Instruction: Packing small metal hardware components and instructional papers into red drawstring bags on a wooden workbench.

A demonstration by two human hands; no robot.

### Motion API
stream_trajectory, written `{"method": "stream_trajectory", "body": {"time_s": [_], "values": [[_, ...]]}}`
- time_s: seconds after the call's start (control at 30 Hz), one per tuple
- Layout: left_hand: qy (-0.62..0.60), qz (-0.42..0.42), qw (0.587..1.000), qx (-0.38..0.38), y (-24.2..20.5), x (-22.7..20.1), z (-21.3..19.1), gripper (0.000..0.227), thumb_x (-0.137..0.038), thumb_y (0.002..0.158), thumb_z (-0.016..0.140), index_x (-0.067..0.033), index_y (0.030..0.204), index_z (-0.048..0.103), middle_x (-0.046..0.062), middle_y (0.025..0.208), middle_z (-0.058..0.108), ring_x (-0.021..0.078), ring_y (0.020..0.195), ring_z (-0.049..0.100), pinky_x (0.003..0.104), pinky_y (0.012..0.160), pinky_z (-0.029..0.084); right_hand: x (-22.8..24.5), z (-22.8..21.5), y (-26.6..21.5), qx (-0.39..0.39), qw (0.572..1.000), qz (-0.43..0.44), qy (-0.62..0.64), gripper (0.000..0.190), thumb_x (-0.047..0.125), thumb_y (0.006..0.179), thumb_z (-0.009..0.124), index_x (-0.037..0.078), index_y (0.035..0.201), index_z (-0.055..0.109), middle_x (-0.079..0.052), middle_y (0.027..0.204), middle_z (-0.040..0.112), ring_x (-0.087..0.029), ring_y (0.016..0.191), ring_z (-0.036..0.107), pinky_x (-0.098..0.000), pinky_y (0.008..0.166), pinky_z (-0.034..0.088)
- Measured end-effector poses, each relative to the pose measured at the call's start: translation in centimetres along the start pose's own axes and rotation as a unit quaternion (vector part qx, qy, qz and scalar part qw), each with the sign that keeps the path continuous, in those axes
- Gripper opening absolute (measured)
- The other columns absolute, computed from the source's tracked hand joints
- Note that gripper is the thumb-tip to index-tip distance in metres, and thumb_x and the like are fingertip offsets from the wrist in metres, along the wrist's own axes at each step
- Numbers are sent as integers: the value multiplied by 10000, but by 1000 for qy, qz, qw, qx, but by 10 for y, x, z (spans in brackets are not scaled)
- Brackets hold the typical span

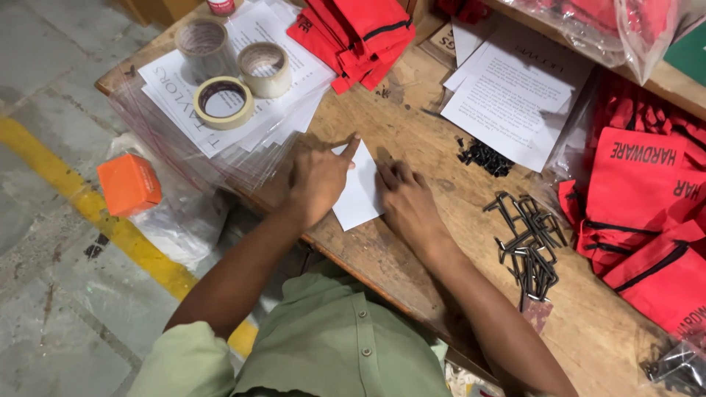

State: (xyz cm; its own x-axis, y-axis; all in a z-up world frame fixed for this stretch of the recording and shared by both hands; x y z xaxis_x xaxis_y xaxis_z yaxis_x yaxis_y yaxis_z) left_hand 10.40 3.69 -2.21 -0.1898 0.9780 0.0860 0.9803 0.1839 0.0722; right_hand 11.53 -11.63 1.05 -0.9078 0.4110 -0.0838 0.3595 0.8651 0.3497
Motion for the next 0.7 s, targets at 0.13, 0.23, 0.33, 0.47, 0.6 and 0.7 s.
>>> {"method": "stream_trajectory", "body": {"time_s": [0.13, 0.23, 0.33, 0.47, 0.6, 0.7], "values": [[8, -11, 1000, -28, -8, -2, -1, 569, -402, 1049, 476, -179, 1567, 400, 83, 669, 713, 256, 563, 706, 441, 487, 557, -11, 49, 55, 34, 999, 7, -8, 358, 93, 883, 598, -67, 1195, 672, -168, 1323, 639, -322, 1204, 568, -431, 924, 518], [22, -7, 999, -47, -8, 0, 11, 585, -320, 1023, 511, -107, 1559, 415, 86, 634, 703, 252, 549, 711, 421, 511, 556, -7, 64, 73, -19, 999, 16, -43, 420, 153, 837, 617, -89, 1176, 674, -221, 1277, 639, -352, 1154, 571, -461, 838, 514], [3, -18, 993, -113, -14, 2, 8, 571, -149, 933, 558, -67, 1497, 532, 81, 662, 715, 246, 549, 710, 407, 517, 556, -1, 61, 69, -24, 995, 84, -38, 392, 187, 819, 649, -81, 1105, 676, -281, 1254, 631, -402, 1114, 580, -492, 821, 516], [-43, -40, 975, -213, -29, 4, -6, 321, -188, 934, 593, -92, 1227, 683, 91, 750, 732, 268, 606, 710, 427, 624, 558, -5, 59, 67, 3, 965, 213, 151, 405, 176, 862, 680, -58, 1184, 604, -292, 1146, 622, -486, 1036, 588, -556, 845, 511], [-81, -61, 980, -172, -29, 7, 0, 201, -258, 1044, 602, -108, 1146, 688, 104, 937, 748, 295, 726, 719, 470, 739, 543, -34, 86, 76, -15, 934, 267, 236, 549, 200, 780, 787, -37, 1208, 539, -310, 1067, 620, -482, 925, 629, -565, 813, 501], [-111, -47, 961, -249, -39, 6, -35, 396, -291, 932, 688, -84, 1269, 672, 164, 1068, 680, 338, 745, 687, 506, 802, 514, -48, 87, 74, -21, 895, 241, 376, 405, 181, 789, 759, 9, 1116, 593, -188, 916, 721, -344, 863, 688, -467, 762, 530]]}}
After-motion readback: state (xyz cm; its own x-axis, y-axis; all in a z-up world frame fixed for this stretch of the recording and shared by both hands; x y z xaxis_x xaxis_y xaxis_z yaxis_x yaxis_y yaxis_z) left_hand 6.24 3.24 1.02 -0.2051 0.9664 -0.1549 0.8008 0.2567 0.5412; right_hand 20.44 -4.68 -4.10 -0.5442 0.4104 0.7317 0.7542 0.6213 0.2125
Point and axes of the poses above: each hand's wrist, its own y-axis towards the middle knuckle, its own z-axis out of the palm, x = y × z, the point moved 6 cm from there along y, towards the middle knuckle
